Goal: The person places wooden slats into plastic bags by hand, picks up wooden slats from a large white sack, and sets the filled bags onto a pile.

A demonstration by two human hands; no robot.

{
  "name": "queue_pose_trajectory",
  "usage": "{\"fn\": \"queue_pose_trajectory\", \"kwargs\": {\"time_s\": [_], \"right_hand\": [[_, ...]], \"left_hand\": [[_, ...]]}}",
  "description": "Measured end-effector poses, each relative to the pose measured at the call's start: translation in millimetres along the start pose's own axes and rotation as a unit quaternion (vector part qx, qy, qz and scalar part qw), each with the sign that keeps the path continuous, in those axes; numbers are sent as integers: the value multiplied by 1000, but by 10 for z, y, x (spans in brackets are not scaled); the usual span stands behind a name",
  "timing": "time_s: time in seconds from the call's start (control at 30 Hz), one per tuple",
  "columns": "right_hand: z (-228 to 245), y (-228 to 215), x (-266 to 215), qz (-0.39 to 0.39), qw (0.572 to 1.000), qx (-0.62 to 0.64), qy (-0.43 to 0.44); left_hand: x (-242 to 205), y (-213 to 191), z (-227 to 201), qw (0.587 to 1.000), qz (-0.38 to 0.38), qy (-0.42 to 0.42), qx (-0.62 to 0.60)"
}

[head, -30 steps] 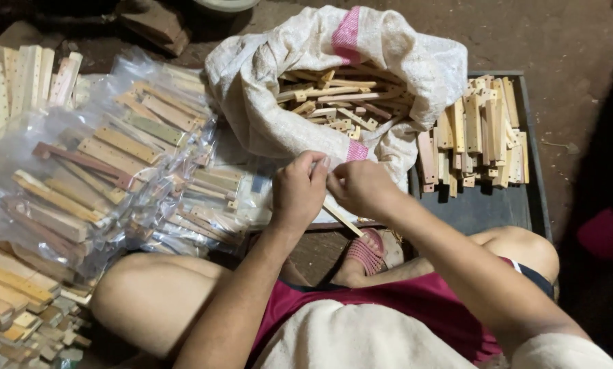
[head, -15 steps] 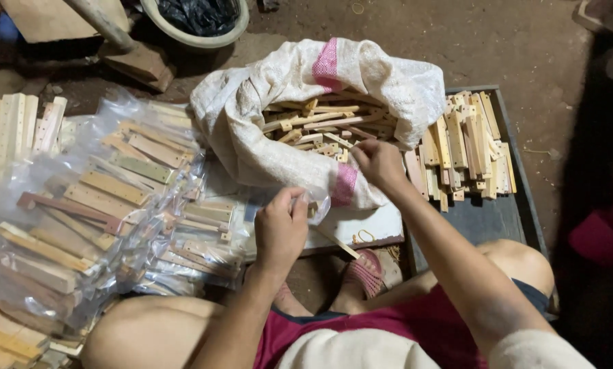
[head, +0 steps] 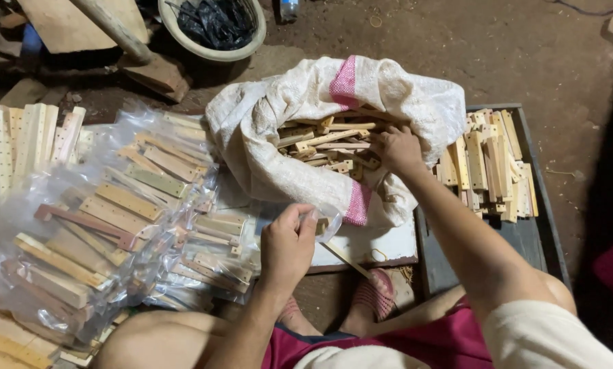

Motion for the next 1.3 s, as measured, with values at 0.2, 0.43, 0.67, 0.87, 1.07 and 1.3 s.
{"fn": "queue_pose_trajectory", "kwargs": {"time_s": [0.2, 0.43, 0.67, 0.87, 1.07, 1.3], "right_hand": [[263, -797, -1011, 32, 951, 307, 33], [268, -1623, -1812, 23, 838, 532, 123], [284, -2122, -2214, 30, 859, 503, 94], [774, -2519, -2399, 57, 914, 391, -92], [1151, -2675, -2312, 24, 940, 275, -201], [1345, -2749, -2327, 63, 965, 173, -187]], "left_hand": [[75, 6, 74, 1000, -12, 19, 5], [143, 51, 71, 1000, -8, 21, 12], [79, -65, -67, 998, 1, 44, 36], [41, 5, -80, 996, -2, 80, 46], [22, -32, 2, 993, -38, 83, 76], [-61, -77, -46, 997, -17, 29, 62]]}}
Point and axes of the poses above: each hand's wrist, its own x-axis towards the middle knuckle, its own y-axis out of the palm, z = x × y, the point moved 3 cm from there along x, towards the middle knuckle, and after that the axes turned 11 degrees about x, right-handed, at the moved point
